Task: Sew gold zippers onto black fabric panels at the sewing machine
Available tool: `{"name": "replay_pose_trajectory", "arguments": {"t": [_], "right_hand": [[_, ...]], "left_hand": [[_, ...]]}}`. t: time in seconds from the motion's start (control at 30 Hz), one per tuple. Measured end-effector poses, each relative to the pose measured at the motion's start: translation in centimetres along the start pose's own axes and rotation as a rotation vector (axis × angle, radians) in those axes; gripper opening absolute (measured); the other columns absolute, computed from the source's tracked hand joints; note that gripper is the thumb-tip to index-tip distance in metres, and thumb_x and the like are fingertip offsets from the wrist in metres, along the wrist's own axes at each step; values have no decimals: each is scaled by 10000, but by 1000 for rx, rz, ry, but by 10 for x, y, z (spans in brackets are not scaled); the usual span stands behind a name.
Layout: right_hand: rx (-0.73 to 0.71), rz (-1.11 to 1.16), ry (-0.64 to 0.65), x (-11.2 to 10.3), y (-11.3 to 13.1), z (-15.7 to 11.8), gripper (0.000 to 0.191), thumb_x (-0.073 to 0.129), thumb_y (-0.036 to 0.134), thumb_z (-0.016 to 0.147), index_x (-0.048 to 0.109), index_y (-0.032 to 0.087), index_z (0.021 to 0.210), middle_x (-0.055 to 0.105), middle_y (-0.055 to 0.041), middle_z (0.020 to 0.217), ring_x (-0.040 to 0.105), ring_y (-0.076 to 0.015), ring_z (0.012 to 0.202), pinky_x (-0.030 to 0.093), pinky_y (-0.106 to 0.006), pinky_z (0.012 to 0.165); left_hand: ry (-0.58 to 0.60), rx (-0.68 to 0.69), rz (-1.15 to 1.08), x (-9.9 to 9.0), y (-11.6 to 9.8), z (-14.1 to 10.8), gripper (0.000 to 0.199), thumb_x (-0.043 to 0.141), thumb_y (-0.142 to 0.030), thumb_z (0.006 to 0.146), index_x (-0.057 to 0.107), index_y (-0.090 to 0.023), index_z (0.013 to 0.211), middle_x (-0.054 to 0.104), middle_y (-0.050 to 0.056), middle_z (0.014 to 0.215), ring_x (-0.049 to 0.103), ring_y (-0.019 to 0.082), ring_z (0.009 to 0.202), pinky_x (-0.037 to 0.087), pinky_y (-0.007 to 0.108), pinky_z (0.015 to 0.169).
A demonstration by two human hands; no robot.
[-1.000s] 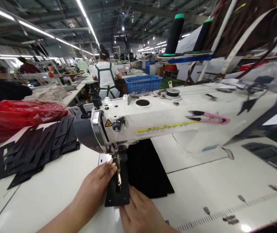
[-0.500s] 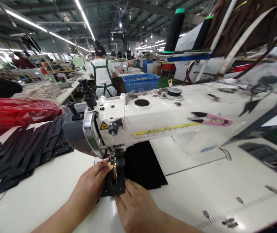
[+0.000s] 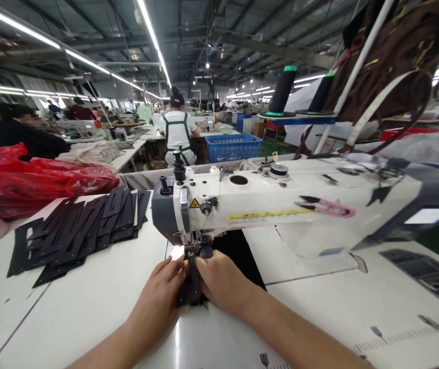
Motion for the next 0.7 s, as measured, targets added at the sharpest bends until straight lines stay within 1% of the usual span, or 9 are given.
{"name": "replay_pose_trajectory", "arguments": {"t": [0.1, 0.23, 0.3, 0.47, 0.57, 0.7], "right_hand": [[34, 2, -52, -1, -13, 3, 189, 424, 31, 801, 578, 142, 791, 626, -59, 792, 584, -167, 731, 453, -258, 659], [76, 9, -98, 2, -27, 4, 112, 519, 69, 745, 592, 150, 767, 633, -62, 826, 589, -182, 788, 463, -272, 710], [104, 2, -104, 3, -31, 3, 80, 548, 101, 729, 603, 149, 760, 633, -67, 823, 587, -196, 804, 465, -289, 722], [179, -41, -77, 5, -37, 3, 115, 533, 135, 738, 631, 157, 795, 650, -59, 800, 599, -203, 787, 465, -297, 705], [218, -83, -39, 8, -39, 3, 99, 535, 162, 749, 634, 160, 749, 655, -49, 770, 609, -193, 764, 461, -271, 686], [325, -183, 12, 17, -49, 8, 143, 506, 180, 785, 635, 136, 742, 661, -85, 759, 623, -220, 741, 450, -283, 651]], "left_hand": [[-38, 19, 7, -2, -3, 2, 419, 403, 6, 726, 547, -137, 1092, 578, 130, 1054, 535, 239, 1025, 406, 490, 942], [0, 31, 23, -4, -8, 6, 365, 429, -46, 788, 544, -160, 1114, 559, 117, 989, 521, 252, 965, 456, 461, 838], [30, 33, 23, -4, -9, 8, 334, 439, -63, 806, 550, -155, 1107, 550, 116, 978, 512, 253, 943, 459, 445, 811], [81, 54, 31, -1, -9, 10, 319, 422, -72, 834, 537, -131, 1126, 535, 122, 994, 487, 257, 957, 443, 439, 825], [98, 57, 39, 1, -9, 10, 315, 425, -81, 839, 533, -136, 1129, 525, 119, 1009, 476, 257, 965, 441, 440, 829], [91, 77, 47, 2, -10, 10, 300, 421, -80, 842, 540, -111, 1115, 521, 127, 1005, 474, 257, 955, 447, 433, 816]]}}
Point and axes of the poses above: each hand's wrist, its own z-axis towards the middle knuckle, its own x-axis out of the palm, y = z × x, the point moved 7 cm from there along z, towards the middle knuckle
